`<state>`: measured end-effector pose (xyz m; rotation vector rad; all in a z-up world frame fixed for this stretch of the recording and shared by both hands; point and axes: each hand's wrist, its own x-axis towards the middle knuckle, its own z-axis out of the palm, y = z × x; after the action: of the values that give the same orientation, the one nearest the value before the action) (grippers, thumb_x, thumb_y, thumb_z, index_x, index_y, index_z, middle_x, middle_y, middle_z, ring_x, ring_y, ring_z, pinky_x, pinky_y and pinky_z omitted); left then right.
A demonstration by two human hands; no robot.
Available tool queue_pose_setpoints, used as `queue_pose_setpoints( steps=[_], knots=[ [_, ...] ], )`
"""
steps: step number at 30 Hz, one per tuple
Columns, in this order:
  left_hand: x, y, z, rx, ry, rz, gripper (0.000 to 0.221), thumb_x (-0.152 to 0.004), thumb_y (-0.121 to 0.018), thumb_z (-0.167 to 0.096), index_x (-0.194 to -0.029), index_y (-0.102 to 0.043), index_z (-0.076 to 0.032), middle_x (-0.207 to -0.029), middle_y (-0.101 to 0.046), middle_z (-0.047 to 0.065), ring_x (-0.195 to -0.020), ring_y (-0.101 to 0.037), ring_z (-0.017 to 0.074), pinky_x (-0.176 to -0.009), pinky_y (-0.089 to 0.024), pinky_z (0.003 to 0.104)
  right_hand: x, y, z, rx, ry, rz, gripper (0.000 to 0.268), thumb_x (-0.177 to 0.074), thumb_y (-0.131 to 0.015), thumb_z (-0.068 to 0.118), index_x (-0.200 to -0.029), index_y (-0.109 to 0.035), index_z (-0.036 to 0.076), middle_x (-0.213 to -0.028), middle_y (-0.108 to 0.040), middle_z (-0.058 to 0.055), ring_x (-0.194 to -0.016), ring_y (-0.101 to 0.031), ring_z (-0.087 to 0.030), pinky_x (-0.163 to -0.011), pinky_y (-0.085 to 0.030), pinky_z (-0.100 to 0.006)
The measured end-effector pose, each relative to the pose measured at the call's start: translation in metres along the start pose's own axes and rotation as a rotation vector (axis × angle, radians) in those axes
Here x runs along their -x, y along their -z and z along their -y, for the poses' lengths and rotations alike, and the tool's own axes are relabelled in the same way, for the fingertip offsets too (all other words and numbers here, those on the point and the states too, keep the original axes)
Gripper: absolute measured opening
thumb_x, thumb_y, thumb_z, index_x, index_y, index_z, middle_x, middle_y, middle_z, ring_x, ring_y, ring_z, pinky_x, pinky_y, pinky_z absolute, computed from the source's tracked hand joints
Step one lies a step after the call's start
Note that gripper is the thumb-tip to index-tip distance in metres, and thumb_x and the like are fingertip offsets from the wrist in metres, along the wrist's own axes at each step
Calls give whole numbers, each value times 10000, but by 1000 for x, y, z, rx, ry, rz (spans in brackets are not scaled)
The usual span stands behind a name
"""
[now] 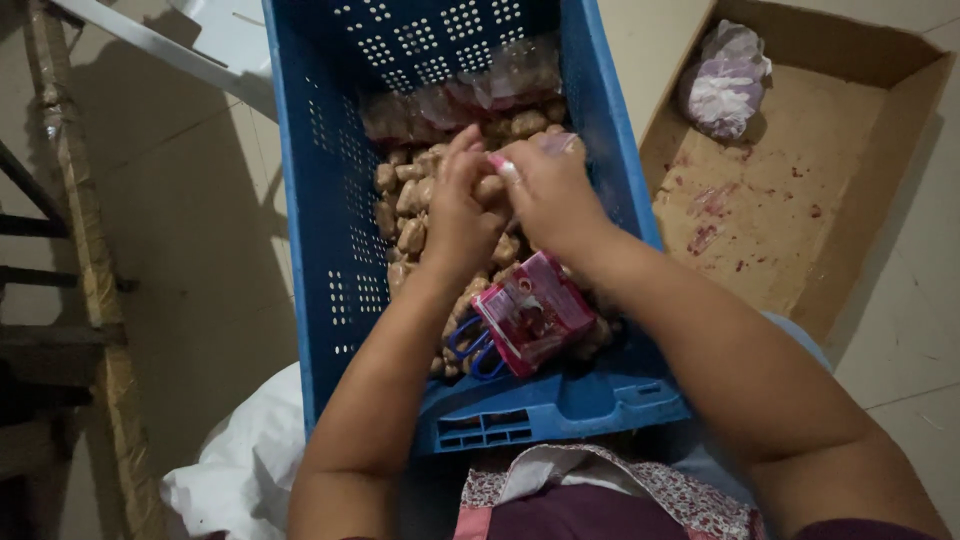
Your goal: The person places ginger roots into small plastic bags, then uses scissors to cut the top of a bag and continues to place more ginger into the bags.
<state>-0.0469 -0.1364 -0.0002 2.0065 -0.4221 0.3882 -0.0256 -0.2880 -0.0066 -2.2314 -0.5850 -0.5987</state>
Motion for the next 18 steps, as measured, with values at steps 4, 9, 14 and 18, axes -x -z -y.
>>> queue_pose_setpoints(
  steps=[4, 9, 14, 18],
  knots=[
    [6, -23, 36, 296, 195, -218, 390, -760, -752, 43, -1059, -569, -130, -1032, -597, 73, -958, -633, 170, -882, -515, 268, -1, 18, 36, 139, -339, 368, 367, -1047, -425, 508, -1377, -548, 404, -923, -728, -145, -977, -706, -424, -814, -552, -603],
    [3, 14, -32, 584, 362, -267, 661, -651, -968, -95, -1173, -562, -86, -1078, -681, 145, -943, -694, 232, -824, -604, 320, -8, 64, 61, -624, -180, 203, 472, -964, -607, 353, -1424, -591, 249, -1160, -754, -141, -1007, -749, -297, -862, -588, -388],
    [-13, 40, -33, 851, 588, -210, 446, -684, -792, 113, -1012, -575, -99, -1002, -662, 118, -858, -669, 240, -716, -630, 395, -40, 86, 37, -787, -564, 118, 633, -899, -564, 483, -1424, -416, 161, -1213, -567, -117, -1008, -582, -253, -800, -545, -355],
    [-16, 35, -12, 843, 374, -330, 482, -665, -900, 77, -1043, -639, -69, -841, -747, 103, -721, -724, 161, -624, -591, 271, -19, 85, 69, -1045, -810, 354, 225, -928, -748, 267, -1087, -664, 132, -877, -661, 30, -723, -611, -79, -585, -500, -191]
  ],
)
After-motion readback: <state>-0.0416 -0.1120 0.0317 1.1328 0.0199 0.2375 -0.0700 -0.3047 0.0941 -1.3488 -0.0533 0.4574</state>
